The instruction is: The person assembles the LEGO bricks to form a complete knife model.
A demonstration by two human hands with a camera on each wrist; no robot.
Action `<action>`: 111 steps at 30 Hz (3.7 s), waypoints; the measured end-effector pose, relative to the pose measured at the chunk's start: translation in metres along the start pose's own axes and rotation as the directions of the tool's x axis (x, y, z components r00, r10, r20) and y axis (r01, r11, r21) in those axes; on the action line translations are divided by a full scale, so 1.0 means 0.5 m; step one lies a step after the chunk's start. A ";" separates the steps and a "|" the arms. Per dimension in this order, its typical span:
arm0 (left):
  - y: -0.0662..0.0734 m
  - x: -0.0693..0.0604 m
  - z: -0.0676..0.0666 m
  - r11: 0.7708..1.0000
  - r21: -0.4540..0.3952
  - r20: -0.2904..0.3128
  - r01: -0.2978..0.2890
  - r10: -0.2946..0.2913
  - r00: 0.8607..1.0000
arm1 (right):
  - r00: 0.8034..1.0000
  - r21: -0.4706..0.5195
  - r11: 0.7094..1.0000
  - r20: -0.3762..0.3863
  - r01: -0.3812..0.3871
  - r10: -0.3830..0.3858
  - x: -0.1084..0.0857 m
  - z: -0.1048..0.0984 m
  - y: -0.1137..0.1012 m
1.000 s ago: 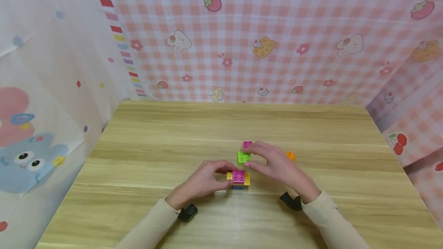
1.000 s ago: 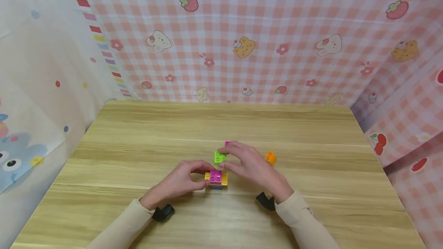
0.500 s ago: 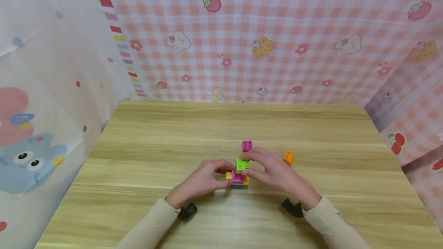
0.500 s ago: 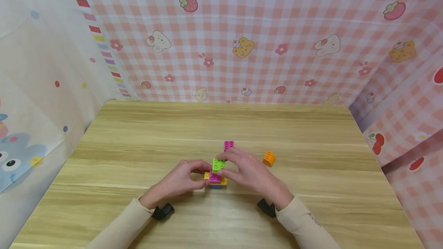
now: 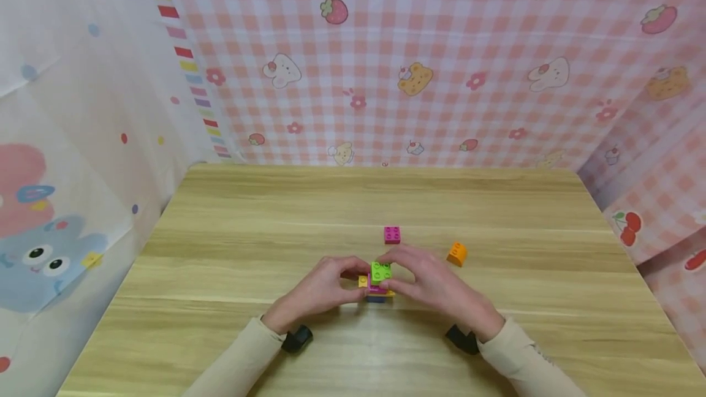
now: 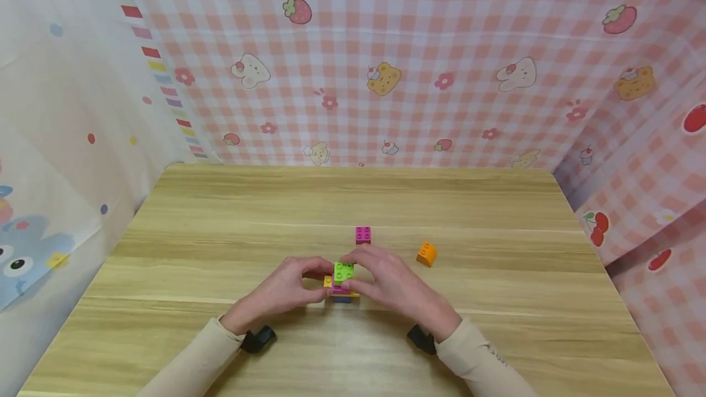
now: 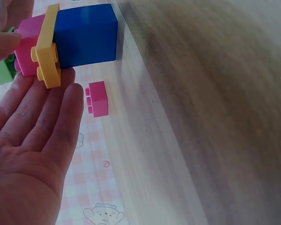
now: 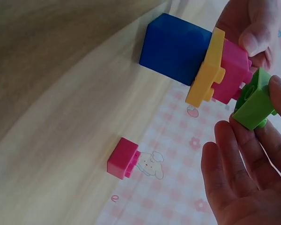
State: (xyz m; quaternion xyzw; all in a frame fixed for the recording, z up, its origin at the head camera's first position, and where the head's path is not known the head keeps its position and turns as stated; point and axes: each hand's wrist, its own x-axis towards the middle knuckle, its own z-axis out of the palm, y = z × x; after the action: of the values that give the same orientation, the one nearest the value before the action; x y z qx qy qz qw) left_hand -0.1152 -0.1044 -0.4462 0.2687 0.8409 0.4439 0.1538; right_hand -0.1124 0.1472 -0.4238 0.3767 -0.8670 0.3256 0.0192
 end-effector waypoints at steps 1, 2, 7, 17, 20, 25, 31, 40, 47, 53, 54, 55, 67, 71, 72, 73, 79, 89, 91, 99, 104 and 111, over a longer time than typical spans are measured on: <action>-0.001 0.000 0.000 1.000 -0.007 0.001 0.002 -0.002 1.000 | 1.000 0.003 1.000 0.004 0.001 -0.001 0.001 0.002 0.000; -0.002 0.000 0.000 1.000 -0.013 0.001 0.003 -0.003 1.000 | 1.000 0.006 1.000 0.008 0.001 -0.001 0.002 0.004 0.000; -0.006 0.001 0.000 0.999 -0.031 0.008 0.012 -0.012 1.000 | 1.000 0.013 1.000 0.030 -0.002 0.001 0.005 0.009 -0.001; -0.011 0.000 0.000 1.000 -0.001 0.017 -0.022 0.022 1.000 | 0.998 0.021 0.998 0.003 0.058 -0.058 0.002 0.015 -0.003; -0.011 -0.001 -0.003 0.999 0.025 0.012 -0.029 0.028 1.000 | 0.998 0.028 0.997 -0.002 0.069 -0.069 0.001 0.015 -0.005; -0.009 -0.006 -0.007 0.997 0.070 0.001 -0.040 0.040 0.999 | 0.998 0.030 0.997 -0.010 0.069 -0.068 0.002 0.017 -0.008; -0.005 -0.015 -0.007 0.996 0.079 -0.013 -0.051 0.052 0.999 | 0.999 0.045 0.998 -0.002 0.054 -0.054 0.004 0.021 -0.015; -0.008 -0.023 0.003 0.996 0.063 -0.021 -0.060 0.061 0.998 | 0.999 0.067 0.997 -0.011 0.038 -0.037 -0.007 0.031 -0.016; -0.003 -0.012 0.003 0.996 0.070 -0.005 -0.063 0.064 0.998 | 0.998 0.101 0.994 -0.042 -0.040 0.044 -0.018 0.031 -0.011; -0.001 -0.015 -0.001 0.998 0.048 -0.024 -0.042 0.043 0.999 | 0.993 0.132 0.985 -0.011 -0.111 0.113 -0.021 0.026 -0.006; -0.001 -0.016 -0.002 0.999 0.036 -0.034 -0.040 0.041 0.999 | 0.992 0.133 0.983 -0.005 -0.124 0.126 -0.022 0.025 -0.006; 0.000 -0.018 -0.002 0.999 0.027 -0.045 -0.039 0.041 0.998 | 0.990 0.136 0.981 0.002 -0.139 0.140 -0.023 0.024 -0.005; 0.023 -0.023 0.011 0.993 0.008 -0.161 -0.119 0.119 0.980 | 0.970 0.113 0.965 -0.025 -0.237 0.241 -0.037 0.001 0.007; 0.032 -0.017 0.020 0.998 0.027 -0.140 -0.064 0.067 0.988 | 0.968 0.076 0.968 -0.065 -0.239 0.244 -0.043 -0.018 0.021; 0.032 -0.015 0.022 0.998 0.029 -0.144 -0.060 0.063 0.988 | 0.970 0.055 0.972 -0.073 -0.230 0.234 -0.043 -0.022 0.025; 0.033 -0.014 0.023 0.998 0.029 -0.148 -0.060 0.064 0.987 | 0.971 0.034 0.974 -0.078 -0.222 0.224 -0.042 -0.027 0.029; 0.032 -0.011 0.022 0.996 0.035 -0.170 -0.078 0.083 0.982 | 0.979 -0.042 0.980 -0.062 -0.196 0.193 -0.022 -0.040 0.048; 0.028 -0.006 0.027 0.994 -0.032 -0.146 -0.102 0.096 0.985 | 0.983 -0.170 0.969 0.000 -0.181 0.184 0.030 -0.026 0.087; 0.027 -0.004 0.029 0.994 -0.048 -0.131 -0.100 0.093 0.987 | 0.981 -0.191 0.963 0.018 -0.188 0.195 0.037 -0.023 0.095; 0.024 -0.002 0.028 0.996 -0.066 -0.110 -0.064 0.056 0.992 | 0.965 -0.191 0.958 0.117 -0.212 0.236 0.069 -0.018 0.119; 0.025 -0.001 0.024 0.997 -0.061 -0.112 -0.054 0.047 0.993 | 0.944 -0.177 0.956 0.193 -0.233 0.266 0.089 -0.018 0.130; 0.032 -0.003 0.019 0.999 -0.046 -0.107 -0.010 0.005 0.994 | 0.945 -0.257 0.943 0.196 -0.210 0.263 0.107 -0.004 0.131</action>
State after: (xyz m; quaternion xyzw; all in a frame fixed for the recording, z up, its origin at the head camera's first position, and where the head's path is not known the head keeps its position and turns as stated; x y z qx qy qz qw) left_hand -0.1041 -0.0915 -0.4382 0.2441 0.8364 0.4777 0.1129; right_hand -0.1949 0.1471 -0.4433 0.2990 -0.9348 0.1763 -0.0756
